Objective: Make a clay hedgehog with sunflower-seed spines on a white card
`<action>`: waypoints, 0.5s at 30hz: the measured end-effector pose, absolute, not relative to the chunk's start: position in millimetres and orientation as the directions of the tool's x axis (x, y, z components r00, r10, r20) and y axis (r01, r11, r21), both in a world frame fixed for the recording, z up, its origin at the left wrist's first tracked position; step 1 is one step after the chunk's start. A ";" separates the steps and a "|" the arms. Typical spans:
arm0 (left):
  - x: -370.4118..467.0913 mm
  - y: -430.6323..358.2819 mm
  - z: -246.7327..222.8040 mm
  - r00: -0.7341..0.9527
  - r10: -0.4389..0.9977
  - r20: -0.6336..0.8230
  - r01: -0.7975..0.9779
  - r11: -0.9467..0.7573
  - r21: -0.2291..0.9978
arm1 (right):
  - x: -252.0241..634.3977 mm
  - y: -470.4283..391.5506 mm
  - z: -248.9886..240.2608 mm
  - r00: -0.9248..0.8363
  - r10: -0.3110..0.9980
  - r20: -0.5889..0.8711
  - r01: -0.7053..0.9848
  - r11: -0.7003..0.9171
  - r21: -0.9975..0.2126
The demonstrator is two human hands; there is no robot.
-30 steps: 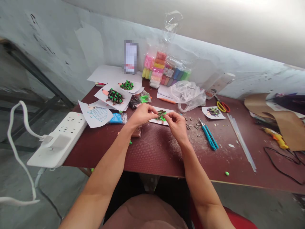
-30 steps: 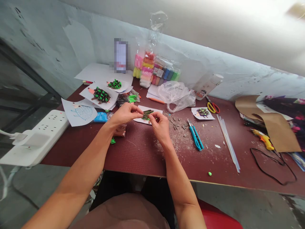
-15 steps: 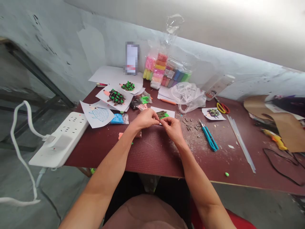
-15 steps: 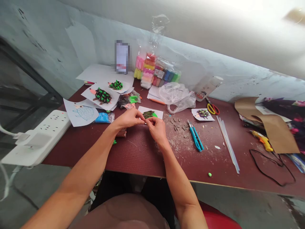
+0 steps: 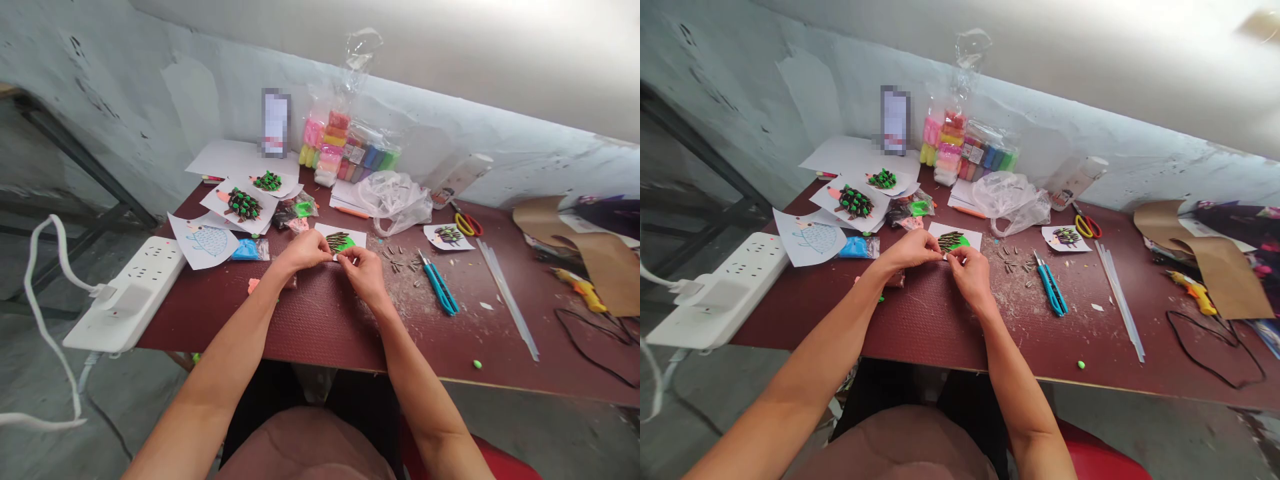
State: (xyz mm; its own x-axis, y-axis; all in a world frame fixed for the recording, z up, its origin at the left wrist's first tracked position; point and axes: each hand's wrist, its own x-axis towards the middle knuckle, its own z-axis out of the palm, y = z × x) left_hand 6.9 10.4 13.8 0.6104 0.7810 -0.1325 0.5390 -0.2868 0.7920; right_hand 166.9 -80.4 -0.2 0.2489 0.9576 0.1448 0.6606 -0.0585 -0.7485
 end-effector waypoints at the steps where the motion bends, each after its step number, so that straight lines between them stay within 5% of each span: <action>1: 6.9 10.8 12.8 0.610 0.782 -0.131 0.544 -0.293 0.787 | 166.1 -83.1 -0.9 0.237 0.960 0.150 0.683 -0.055 -0.729; 15: 7.3 10.7 13.1 0.652 0.743 -0.151 0.457 -0.227 0.860 | 157.0 -95.7 -10.9 0.133 0.941 0.312 0.894 0.022 -0.447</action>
State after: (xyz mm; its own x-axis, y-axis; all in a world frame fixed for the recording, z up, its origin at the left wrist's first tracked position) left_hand 7.3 10.7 13.1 0.6523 0.7427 -0.1511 0.4575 -0.2269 0.8598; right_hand 157.0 -95.7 -10.9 0.1330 0.9406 0.3123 0.8944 0.0219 -0.4468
